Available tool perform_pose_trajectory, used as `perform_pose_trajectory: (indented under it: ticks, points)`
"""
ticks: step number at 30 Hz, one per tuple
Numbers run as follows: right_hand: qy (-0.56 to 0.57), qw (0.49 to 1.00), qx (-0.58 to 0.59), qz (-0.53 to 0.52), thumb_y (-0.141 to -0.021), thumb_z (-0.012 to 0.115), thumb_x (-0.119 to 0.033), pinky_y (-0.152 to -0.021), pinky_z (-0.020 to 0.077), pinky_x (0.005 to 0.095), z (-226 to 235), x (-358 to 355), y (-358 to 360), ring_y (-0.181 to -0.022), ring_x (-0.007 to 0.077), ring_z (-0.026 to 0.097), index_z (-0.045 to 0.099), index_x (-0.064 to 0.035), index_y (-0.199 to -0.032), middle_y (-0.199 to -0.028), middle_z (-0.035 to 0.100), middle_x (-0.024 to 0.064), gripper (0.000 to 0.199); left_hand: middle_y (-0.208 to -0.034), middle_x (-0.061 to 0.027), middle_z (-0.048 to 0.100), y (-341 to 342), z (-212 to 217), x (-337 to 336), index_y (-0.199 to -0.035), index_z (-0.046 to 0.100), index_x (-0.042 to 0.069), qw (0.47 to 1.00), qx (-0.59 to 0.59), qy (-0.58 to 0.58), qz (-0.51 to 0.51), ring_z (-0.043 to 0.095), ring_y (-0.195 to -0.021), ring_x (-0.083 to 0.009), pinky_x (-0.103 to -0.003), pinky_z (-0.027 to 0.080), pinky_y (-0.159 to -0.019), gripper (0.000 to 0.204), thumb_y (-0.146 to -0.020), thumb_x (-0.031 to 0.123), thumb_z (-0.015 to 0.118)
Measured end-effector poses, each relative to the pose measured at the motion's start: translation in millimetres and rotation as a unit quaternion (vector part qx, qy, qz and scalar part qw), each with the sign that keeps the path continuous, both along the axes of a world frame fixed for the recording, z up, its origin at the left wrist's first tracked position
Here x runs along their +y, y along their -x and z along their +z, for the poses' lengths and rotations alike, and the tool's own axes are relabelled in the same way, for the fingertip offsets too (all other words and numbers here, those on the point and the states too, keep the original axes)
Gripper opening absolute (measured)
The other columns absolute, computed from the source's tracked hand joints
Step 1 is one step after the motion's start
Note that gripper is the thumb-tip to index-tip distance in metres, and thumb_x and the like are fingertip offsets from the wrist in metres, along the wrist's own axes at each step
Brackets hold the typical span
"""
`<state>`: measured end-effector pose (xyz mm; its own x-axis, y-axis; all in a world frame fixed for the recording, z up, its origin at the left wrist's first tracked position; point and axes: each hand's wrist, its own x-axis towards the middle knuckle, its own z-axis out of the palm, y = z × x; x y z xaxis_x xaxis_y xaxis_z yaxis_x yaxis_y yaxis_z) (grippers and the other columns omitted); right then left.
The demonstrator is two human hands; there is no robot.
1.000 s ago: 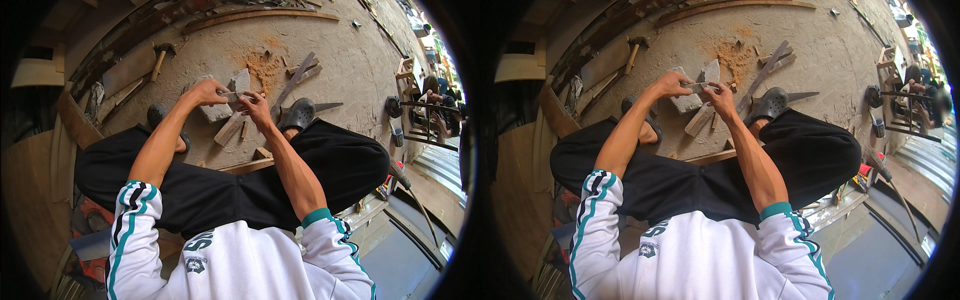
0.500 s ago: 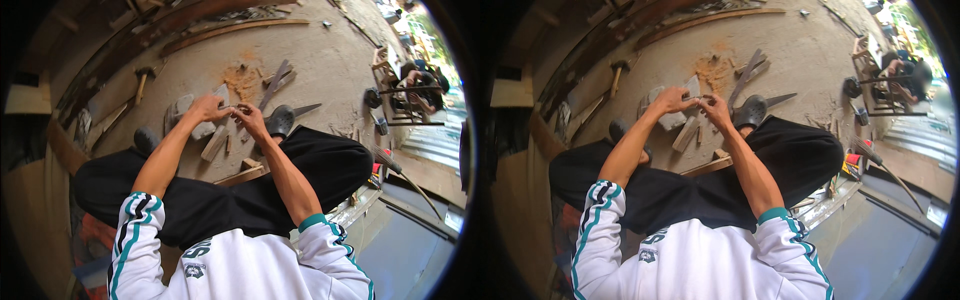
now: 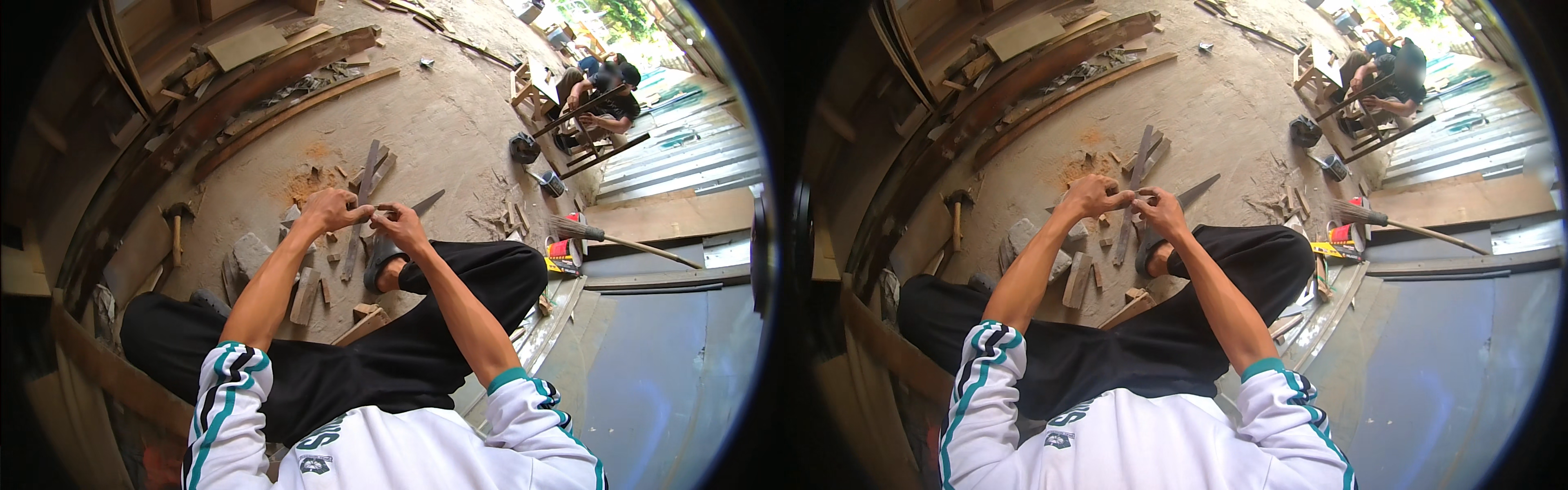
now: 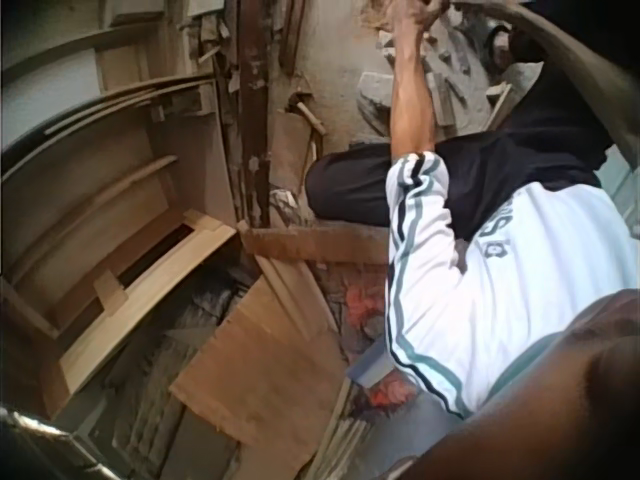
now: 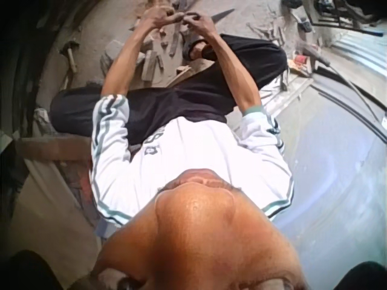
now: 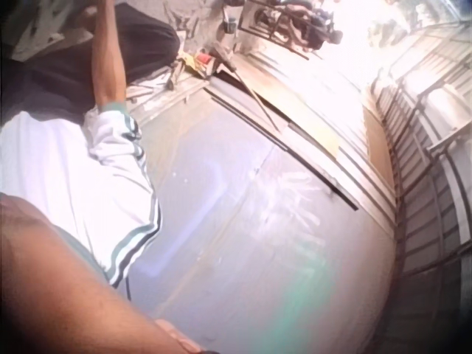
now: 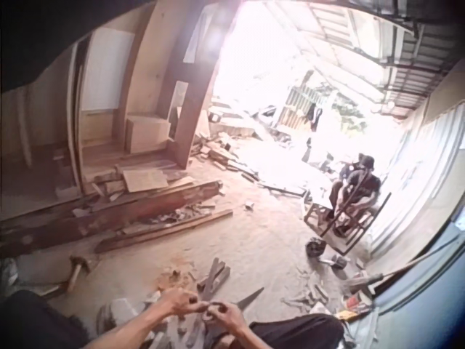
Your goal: The person sits on the floor and assembles small wooden pieces into a frame-like structure using a hammer to tap them together. They repeatedly adjust and fit the pieces, occasionally using a stone as a support.
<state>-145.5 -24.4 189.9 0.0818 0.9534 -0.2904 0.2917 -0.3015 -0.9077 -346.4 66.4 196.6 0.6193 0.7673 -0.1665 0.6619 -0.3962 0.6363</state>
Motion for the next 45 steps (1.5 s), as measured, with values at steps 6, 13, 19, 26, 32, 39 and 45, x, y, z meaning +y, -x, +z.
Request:
perform_pose_trajectory:
  ticks: [6, 13, 19, 26, 32, 39, 45]
  points:
    - [-0.018, 0.998, -0.062, -0.027, -0.092, 0.070, -0.021, -0.066, 0.0544, 0.0283, 13.1, 3.9, -9.1, -0.075, 0.0154, 0.070, 0.069, 0.0049, -0.107, -0.086, 0.075, 0.0126, 0.030, -0.078, -0.0143, 0.071, -13.9, 7.4, 12.2, -0.086, 0.076, 0.009, 0.999, -0.025, -0.040, -0.018, 0.069, -0.075, -0.0313, -0.043, 0.052, -0.068, 0.068, -0.083, 0.074, 0.058]
    - [-0.005, 0.997, -0.061, -0.046, -0.093, 0.069, -0.024, -0.065, 0.0533, 0.0288, 18.6, 2.5, -9.7, -0.071, 0.0141, 0.067, 0.071, 0.0045, -0.097, -0.080, 0.072, 0.0100, 0.029, -0.072, -0.0139, 0.069, -21.2, 17.6, 15.8, -0.085, 0.077, 0.009, 0.999, -0.017, -0.031, -0.024, 0.069, -0.071, -0.0298, -0.042, 0.052, -0.066, 0.069, -0.083, 0.075, 0.058]
    - [0.015, 0.998, -0.015, -0.056, -0.094, 0.068, -0.025, -0.062, 0.0509, 0.0276, 16.2, 1.9, -14.2, -0.069, 0.0126, 0.065, 0.070, 0.0024, -0.092, -0.077, 0.070, 0.0070, 0.027, -0.068, -0.0132, 0.066, -26.2, 17.5, 16.8, -0.080, 0.075, 0.007, 0.998, -0.030, -0.040, -0.035, 0.066, -0.065, -0.0288, -0.042, 0.049, -0.060, 0.067, -0.084, 0.073, 0.060]
    - [0.020, 0.999, -0.003, -0.038, -0.095, 0.067, -0.027, -0.061, 0.0499, 0.0278, 11.8, 0.9, -18.8, -0.069, 0.0112, 0.064, 0.070, -0.0005, -0.091, -0.076, 0.069, 0.0041, 0.027, -0.065, -0.0137, 0.065, -27.7, 16.5, 16.4, -0.078, 0.073, 0.006, 0.998, -0.023, -0.048, -0.043, 0.064, -0.061, -0.0288, -0.042, 0.048, -0.057, 0.064, -0.083, 0.069, 0.063]
    - [0.024, 0.999, 0.006, -0.043, -0.096, 0.067, -0.028, -0.061, 0.0496, 0.0272, 9.0, -0.3, -21.6, -0.071, 0.0105, 0.063, 0.070, -0.0011, -0.092, -0.077, 0.069, 0.0036, 0.027, -0.068, -0.0135, 0.067, -27.9, 25.3, 16.6, -0.082, 0.075, 0.007, 0.999, -0.010, -0.018, -0.044, 0.067, -0.065, -0.0285, -0.041, 0.050, -0.061, 0.058, -0.079, 0.064, 0.067]
    - [0.018, 0.999, 0.005, -0.036, -0.096, 0.066, -0.028, -0.062, 0.0488, 0.0272, 7.8, 0.1, -23.8, -0.071, 0.0091, 0.060, 0.070, -0.0012, -0.095, -0.079, 0.068, 0.0032, 0.027, -0.073, -0.0137, 0.070, -26.9, 28.0, 19.9, -0.085, 0.076, 0.006, 0.999, -0.014, 0.019, -0.035, 0.069, -0.072, -0.0271, -0.040, 0.052, -0.067, 0.058, -0.077, 0.063, 0.071]
    - [-0.018, 0.999, 0.012, -0.035, -0.096, 0.067, -0.027, -0.064, 0.0483, 0.0263, 6.2, 0.2, -23.4, -0.074, 0.0088, 0.059, 0.070, 0.0002, -0.099, -0.082, 0.068, 0.0031, 0.027, -0.075, -0.0133, 0.070, -26.2, 27.8, 23.0, -0.084, 0.076, 0.005, 0.999, -0.026, 0.025, -0.034, 0.070, -0.073, -0.0263, -0.039, 0.053, -0.067, 0.060, -0.076, 0.065, 0.072]
